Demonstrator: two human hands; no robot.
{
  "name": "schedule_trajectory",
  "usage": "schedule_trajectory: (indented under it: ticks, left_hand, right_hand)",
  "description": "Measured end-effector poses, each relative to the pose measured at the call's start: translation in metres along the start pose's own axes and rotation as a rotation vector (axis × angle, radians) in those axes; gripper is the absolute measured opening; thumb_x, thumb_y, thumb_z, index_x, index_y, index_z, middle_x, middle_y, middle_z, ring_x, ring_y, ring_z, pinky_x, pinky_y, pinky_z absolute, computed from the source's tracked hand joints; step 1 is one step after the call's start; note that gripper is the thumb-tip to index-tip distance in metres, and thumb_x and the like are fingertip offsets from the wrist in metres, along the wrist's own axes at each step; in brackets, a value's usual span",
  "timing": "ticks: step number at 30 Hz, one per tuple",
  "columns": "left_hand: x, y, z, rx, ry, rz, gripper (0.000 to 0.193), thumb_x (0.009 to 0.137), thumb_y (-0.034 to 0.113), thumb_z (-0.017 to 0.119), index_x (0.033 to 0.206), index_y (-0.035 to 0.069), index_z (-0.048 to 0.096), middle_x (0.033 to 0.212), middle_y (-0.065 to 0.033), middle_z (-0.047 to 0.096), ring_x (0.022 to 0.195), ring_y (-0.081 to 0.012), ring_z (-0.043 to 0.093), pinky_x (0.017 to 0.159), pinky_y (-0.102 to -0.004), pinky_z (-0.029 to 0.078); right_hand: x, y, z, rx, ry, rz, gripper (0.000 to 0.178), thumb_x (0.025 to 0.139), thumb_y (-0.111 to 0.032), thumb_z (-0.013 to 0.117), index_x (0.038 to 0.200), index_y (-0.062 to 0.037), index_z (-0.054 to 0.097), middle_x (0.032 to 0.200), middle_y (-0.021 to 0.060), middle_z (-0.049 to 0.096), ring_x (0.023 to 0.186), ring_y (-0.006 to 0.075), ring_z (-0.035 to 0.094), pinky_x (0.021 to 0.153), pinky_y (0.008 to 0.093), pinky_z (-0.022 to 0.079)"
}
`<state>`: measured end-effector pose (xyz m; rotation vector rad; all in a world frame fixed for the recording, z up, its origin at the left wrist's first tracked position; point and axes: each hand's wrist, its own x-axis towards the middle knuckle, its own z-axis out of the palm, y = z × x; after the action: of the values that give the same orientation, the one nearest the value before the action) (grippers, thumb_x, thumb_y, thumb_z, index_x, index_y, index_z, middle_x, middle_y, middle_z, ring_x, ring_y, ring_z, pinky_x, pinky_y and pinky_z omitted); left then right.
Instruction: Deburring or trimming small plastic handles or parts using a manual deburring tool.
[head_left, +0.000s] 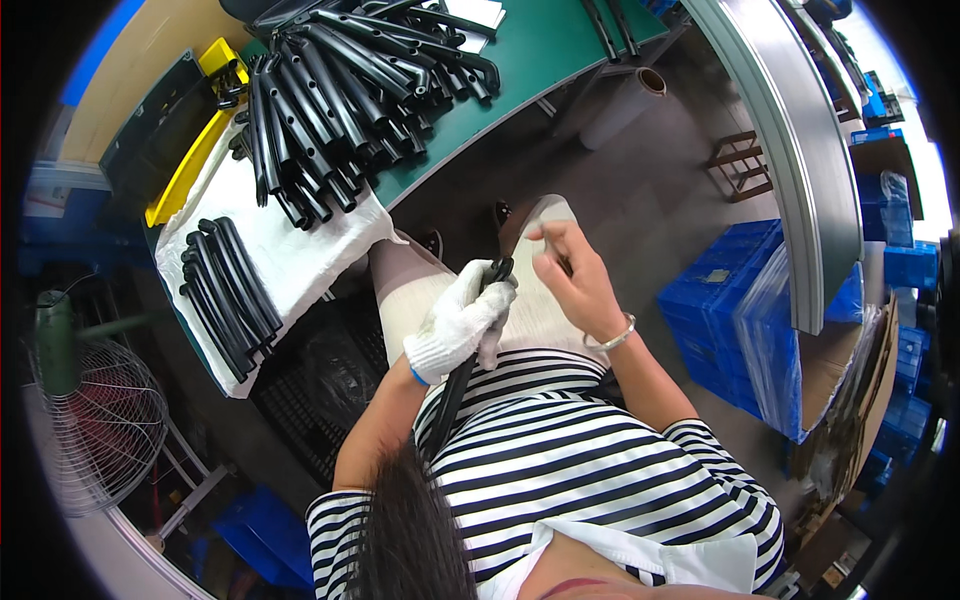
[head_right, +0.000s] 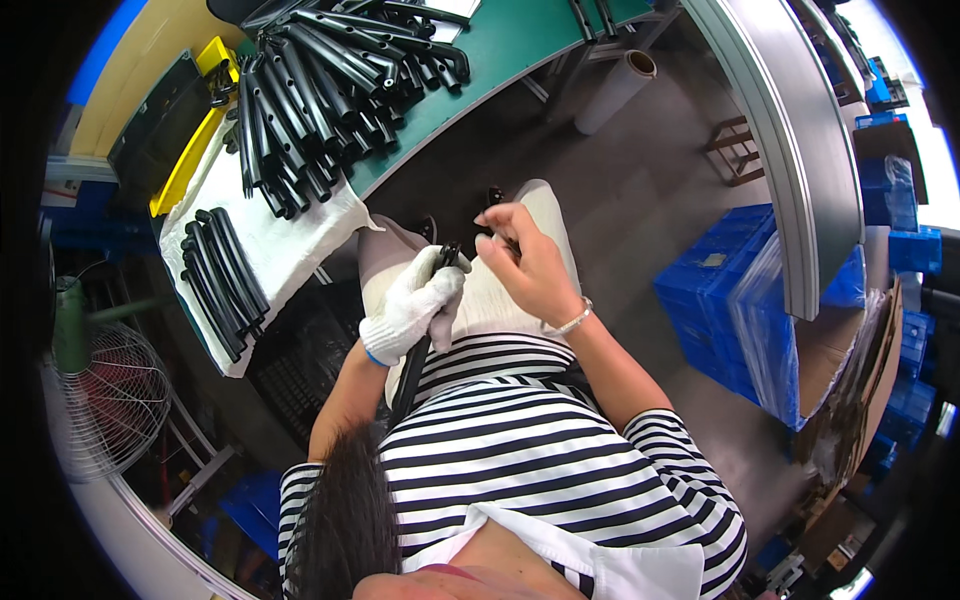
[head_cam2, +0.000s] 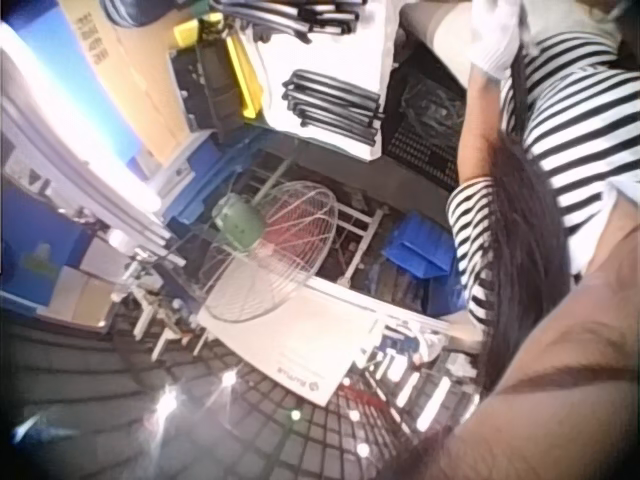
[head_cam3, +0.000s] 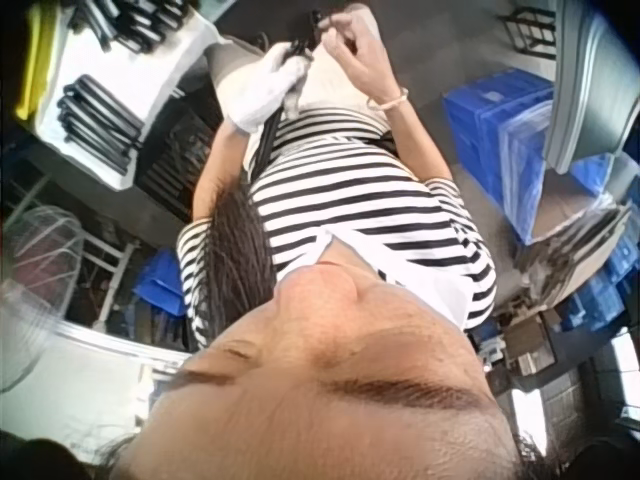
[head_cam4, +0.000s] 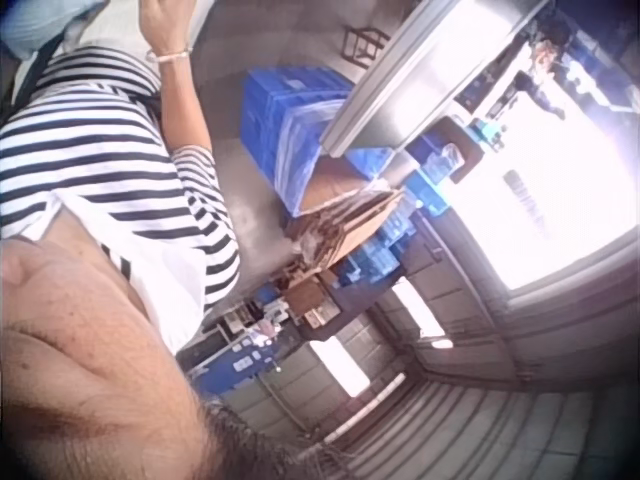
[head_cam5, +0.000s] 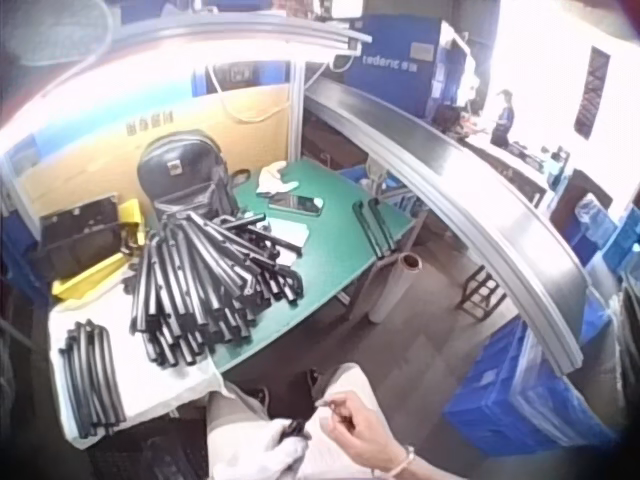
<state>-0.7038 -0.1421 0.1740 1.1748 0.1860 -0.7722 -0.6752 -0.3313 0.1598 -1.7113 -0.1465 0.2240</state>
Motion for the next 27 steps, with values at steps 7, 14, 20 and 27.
schedule_trajectory:
  ticks: [7,14,20,27]
  left_hand:
    - [-0.002,0.004,0.006,0.191,0.216,0.044,0.025,0.097,0.021,0.049,0.114,0.003,0.042,0.061,-0.0034,0.047,0.041,-0.0109,0.045,0.040,-0.0257,0.041]
    - [-0.002,0.009,0.002,0.268,0.223,0.043,0.028,0.097,0.022,0.048,0.117,0.003,0.042,0.060,-0.0041,0.049,0.040,-0.0116,0.046,0.042,-0.0265,0.039]
    - [-0.001,0.015,0.005,0.277,0.194,0.035,0.028,0.097,0.021,0.048,0.117,0.002,0.042,0.058,-0.0039,0.049,0.040,-0.0116,0.046,0.042,-0.0269,0.039]
    - [0.000,0.012,0.004,0.269,0.185,0.031,0.029,0.097,0.022,0.049,0.117,0.002,0.042,0.057,-0.0040,0.048,0.040,-0.0117,0.046,0.042,-0.0268,0.038]
  right_hand:
    - [-0.014,-0.014,-0.001,-0.620,0.074,-0.373,0.013,0.087,-0.017,0.064,0.084,-0.0044,0.063,0.067,0.0078,0.053,0.058,0.0249,0.053,0.053,0.0330,0.042]
    - [-0.009,-0.012,0.001,-0.619,0.099,-0.432,0.010,0.082,-0.013,0.069,0.084,-0.0049,0.064,0.064,0.0068,0.052,0.055,0.0223,0.052,0.051,0.0321,0.041]
    - [-0.009,-0.013,-0.001,-0.619,0.104,-0.440,0.011,0.082,-0.014,0.069,0.083,-0.0044,0.064,0.064,0.0064,0.052,0.054,0.0216,0.051,0.051,0.0317,0.040]
    - [-0.011,-0.012,-0.001,-0.611,0.098,-0.432,0.011,0.082,-0.014,0.069,0.083,-0.0046,0.064,0.064,0.0064,0.052,0.054,0.0215,0.052,0.051,0.0316,0.040]
